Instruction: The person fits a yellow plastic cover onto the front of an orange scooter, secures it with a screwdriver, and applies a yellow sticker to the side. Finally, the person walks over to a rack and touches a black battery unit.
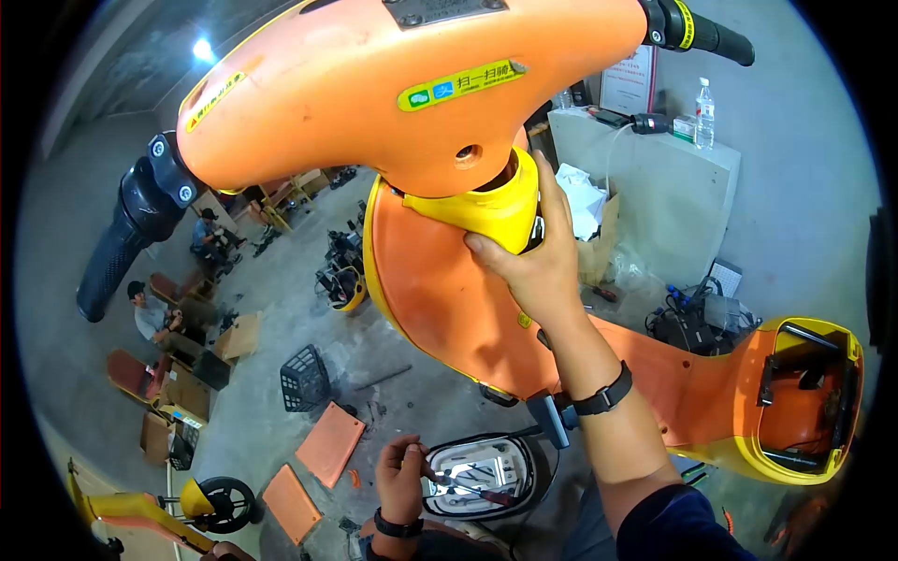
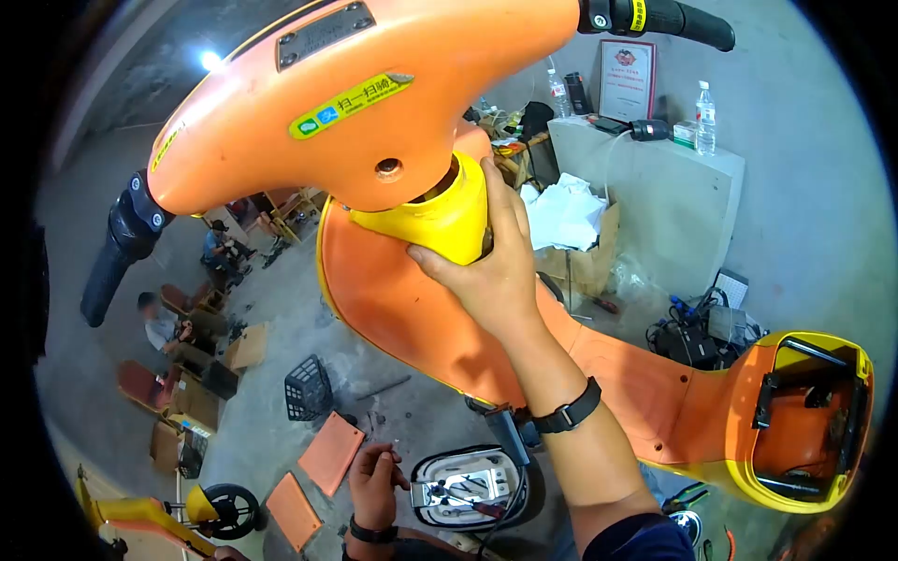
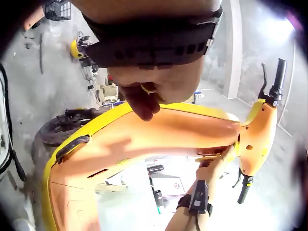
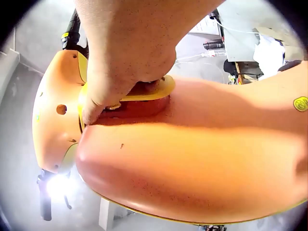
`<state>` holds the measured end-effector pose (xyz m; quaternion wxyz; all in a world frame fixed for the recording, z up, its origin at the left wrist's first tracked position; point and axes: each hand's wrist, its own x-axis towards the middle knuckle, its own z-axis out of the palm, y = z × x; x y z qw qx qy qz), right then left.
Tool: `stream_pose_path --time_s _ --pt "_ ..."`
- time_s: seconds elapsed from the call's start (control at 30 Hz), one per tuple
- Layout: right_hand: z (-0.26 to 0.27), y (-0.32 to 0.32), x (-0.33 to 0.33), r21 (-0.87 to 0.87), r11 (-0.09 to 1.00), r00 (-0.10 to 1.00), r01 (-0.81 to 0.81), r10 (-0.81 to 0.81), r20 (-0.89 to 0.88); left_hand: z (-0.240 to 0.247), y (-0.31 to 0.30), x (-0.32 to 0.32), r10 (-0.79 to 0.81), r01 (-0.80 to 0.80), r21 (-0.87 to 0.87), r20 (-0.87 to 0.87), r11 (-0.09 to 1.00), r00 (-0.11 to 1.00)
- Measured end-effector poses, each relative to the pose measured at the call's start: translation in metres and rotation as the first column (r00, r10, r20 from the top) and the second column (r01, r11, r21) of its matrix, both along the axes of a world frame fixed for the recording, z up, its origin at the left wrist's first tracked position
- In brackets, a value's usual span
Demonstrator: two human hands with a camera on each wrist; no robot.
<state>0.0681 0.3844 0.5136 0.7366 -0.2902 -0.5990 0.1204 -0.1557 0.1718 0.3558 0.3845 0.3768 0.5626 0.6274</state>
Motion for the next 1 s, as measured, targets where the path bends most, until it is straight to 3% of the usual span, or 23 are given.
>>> stream_pose_path --time_s 0.2,0.3,0.33,0.4,0.43,0.5,0.53,0.6,0.63,0.73,0.8,1.0 --pt "-0.003 0.002 0.002 -0.094 0.994 0.998 -0.053 0.054 0.012 0.094 0.014 0.012 0.013 0.024 0.14 -0.254 0.99 0.967" --pt "-0.004 0.006 0.003 -0.042 0.998 0.992 0.057 -0.052 0.111 0.166 0.042 0.037 0.105 0.013 0.22 -0.518 0.976 0.849" --pt "-0.003 0.007 0.003 -0.032 0.998 0.993 0.048 -0.044 0.108 0.183 0.054 0.043 0.148 0.025 0.275 -0.59 0.961 0.793" --pt "-0.003 0.007 0.003 -0.051 0.998 0.993 0.045 -0.039 0.111 0.204 0.09 0.046 0.388 0.098 0.532 -0.719 0.841 0.576" --pt "-0.004 0.007 0.003 -0.043 0.997 0.992 0.059 -0.054 0.111 0.217 0.101 0.047 0.395 0.089 0.535 -0.716 0.84 0.575" --pt "-0.004 0.008 0.003 -0.029 0.998 0.992 0.064 -0.06 0.11 0.241 0.117 0.049 0.491 0.085 0.529 -0.828 0.844 0.27" --pt "-0.004 0.007 0.003 -0.024 0.997 0.992 0.079 -0.076 0.101 0.253 0.122 0.051 0.494 0.077 0.53 -0.827 0.845 0.27" --pt "-0.004 0.005 0.001 -0.013 0.997 0.993 0.078 -0.076 0.088 0.273 0.127 0.055 0.069 0.227 0.171 -0.914 0.959 0.4" --pt "-0.005 0.006 -0.001 0.029 0.994 0.993 0.103 -0.105 0.059 0.278 0.129 0.053 -0.084 0.305 0.081 -0.866 0.949 0.492" --pt "-0.003 0.002 0.003 0.045 0.995 0.996 0.092 -0.092 -0.003 0.274 0.129 0.051 -0.095 0.341 0.113 -0.838 0.933 0.537" --pt "0.003 0.002 0.01 -0.01 0.999 0.997 -0.041 0.042 0.067 0.265 0.134 0.047 -0.094 0.366 0.153 -0.813 0.918 0.575" --pt "0.0 0.003 0.009 0.012 1.0 0.998 0.008 -0.008 0.058 0.264 0.132 0.047 -0.083 0.365 0.179 -0.798 0.914 0.597"
